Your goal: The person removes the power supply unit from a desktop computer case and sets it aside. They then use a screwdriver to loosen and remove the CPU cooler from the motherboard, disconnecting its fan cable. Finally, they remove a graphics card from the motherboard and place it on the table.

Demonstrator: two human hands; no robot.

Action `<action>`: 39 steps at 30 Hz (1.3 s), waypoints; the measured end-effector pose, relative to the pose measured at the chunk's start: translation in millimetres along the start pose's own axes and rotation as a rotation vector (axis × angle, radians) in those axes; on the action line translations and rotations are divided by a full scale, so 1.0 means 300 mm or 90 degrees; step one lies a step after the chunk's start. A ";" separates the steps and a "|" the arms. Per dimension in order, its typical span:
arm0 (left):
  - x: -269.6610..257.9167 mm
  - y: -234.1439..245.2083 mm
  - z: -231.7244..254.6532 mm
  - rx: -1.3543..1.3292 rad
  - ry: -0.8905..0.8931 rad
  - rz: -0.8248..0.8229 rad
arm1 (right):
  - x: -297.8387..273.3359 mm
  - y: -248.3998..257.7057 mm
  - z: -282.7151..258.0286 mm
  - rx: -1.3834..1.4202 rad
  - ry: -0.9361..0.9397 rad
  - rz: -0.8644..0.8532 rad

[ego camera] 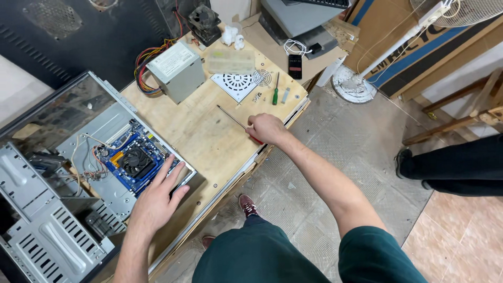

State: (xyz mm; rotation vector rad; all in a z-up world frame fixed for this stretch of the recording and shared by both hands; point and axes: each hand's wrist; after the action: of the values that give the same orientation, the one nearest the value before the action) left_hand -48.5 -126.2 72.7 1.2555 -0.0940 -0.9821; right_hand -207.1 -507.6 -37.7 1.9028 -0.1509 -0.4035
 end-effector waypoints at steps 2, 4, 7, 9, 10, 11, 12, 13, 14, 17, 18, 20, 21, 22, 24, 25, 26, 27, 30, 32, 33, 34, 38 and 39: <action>-0.003 0.009 0.007 0.005 0.003 -0.003 | 0.010 -0.020 -0.011 0.003 -0.022 -0.023; 0.002 -0.010 -0.018 0.010 0.006 -0.010 | 0.026 -0.082 0.014 0.007 -0.046 -0.049; 0.028 -0.047 -0.066 0.002 -0.092 0.055 | 0.056 -0.173 0.084 0.003 -0.020 -0.015; 0.022 -0.042 -0.061 -0.003 -0.095 0.053 | 0.056 -0.172 0.083 0.003 -0.028 -0.029; 0.024 -0.047 -0.063 -0.003 -0.096 0.054 | 0.053 -0.182 0.085 0.003 -0.029 -0.028; 0.027 -0.049 -0.065 -0.003 -0.095 0.055 | 0.056 -0.188 0.087 -0.009 -0.038 -0.033; 0.029 -0.052 -0.068 -0.003 -0.094 0.056 | 0.059 -0.195 0.087 -0.021 -0.046 -0.039; 0.027 -0.050 -0.065 -0.002 -0.094 0.059 | 0.073 -0.228 0.117 -0.021 -0.045 -0.037; 0.025 -0.047 -0.063 0.000 -0.095 0.058 | 0.088 -0.262 0.146 -0.019 -0.056 -0.036; 0.026 -0.048 -0.066 0.000 -0.095 0.065 | 0.063 -0.191 0.079 0.019 -0.061 -0.019; 0.026 -0.051 -0.069 0.001 -0.098 0.066 | 0.037 -0.141 0.032 0.060 -0.063 -0.005; 0.024 -0.054 -0.069 -0.011 -0.106 0.078 | 0.018 -0.059 -0.025 0.075 -0.040 0.027; 0.025 -0.054 -0.069 -0.020 -0.118 0.086 | 0.008 -0.017 -0.053 0.095 -0.022 0.058; 0.024 -0.054 -0.063 -0.022 -0.116 0.091 | 0.004 0.022 -0.073 0.092 -0.017 0.060; 0.015 -0.053 -0.062 -0.040 -0.115 0.107 | 0.007 0.095 -0.126 0.124 0.035 0.108; 0.037 -0.073 -0.077 -0.043 -0.105 0.114 | 0.008 0.134 -0.158 0.123 0.048 0.105; 0.058 -0.091 -0.097 -0.094 -0.109 0.168 | 0.011 0.172 -0.191 0.128 0.085 0.141; 0.069 -0.115 -0.121 -0.147 -0.106 0.223 | 0.015 0.206 -0.231 0.135 0.128 0.172; 0.053 -0.046 -0.133 -0.217 -0.144 0.393 | -0.018 0.338 -0.386 0.112 0.202 0.204; 0.043 0.018 -0.147 -0.234 -0.154 0.465 | -0.009 0.374 -0.475 0.102 0.257 0.238; 0.039 0.050 -0.150 -0.244 -0.182 0.524 | -0.010 0.393 -0.514 0.096 0.291 0.282; 0.038 0.081 -0.157 -0.246 -0.165 0.534 | 0.005 0.402 -0.563 0.097 0.308 0.272; 0.076 0.181 -0.189 -0.217 -0.213 0.677 | 0.081 0.408 -0.709 0.105 0.438 0.373; 0.089 0.201 -0.200 -0.206 -0.233 0.706 | 0.105 0.402 -0.739 0.114 0.477 0.415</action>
State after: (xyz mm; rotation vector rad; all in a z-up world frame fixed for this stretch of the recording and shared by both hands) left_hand 35.3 -100.2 89.0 0.5401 -0.7940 -0.2115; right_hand -90.0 -364.9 137.0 1.9278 -0.2936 0.7761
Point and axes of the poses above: each hand's wrist, its own x-axis towards the middle knuckle, its own y-axis out of the back of the hand, z = x × y, and after that the axes turned 15 degrees about y, right-handed
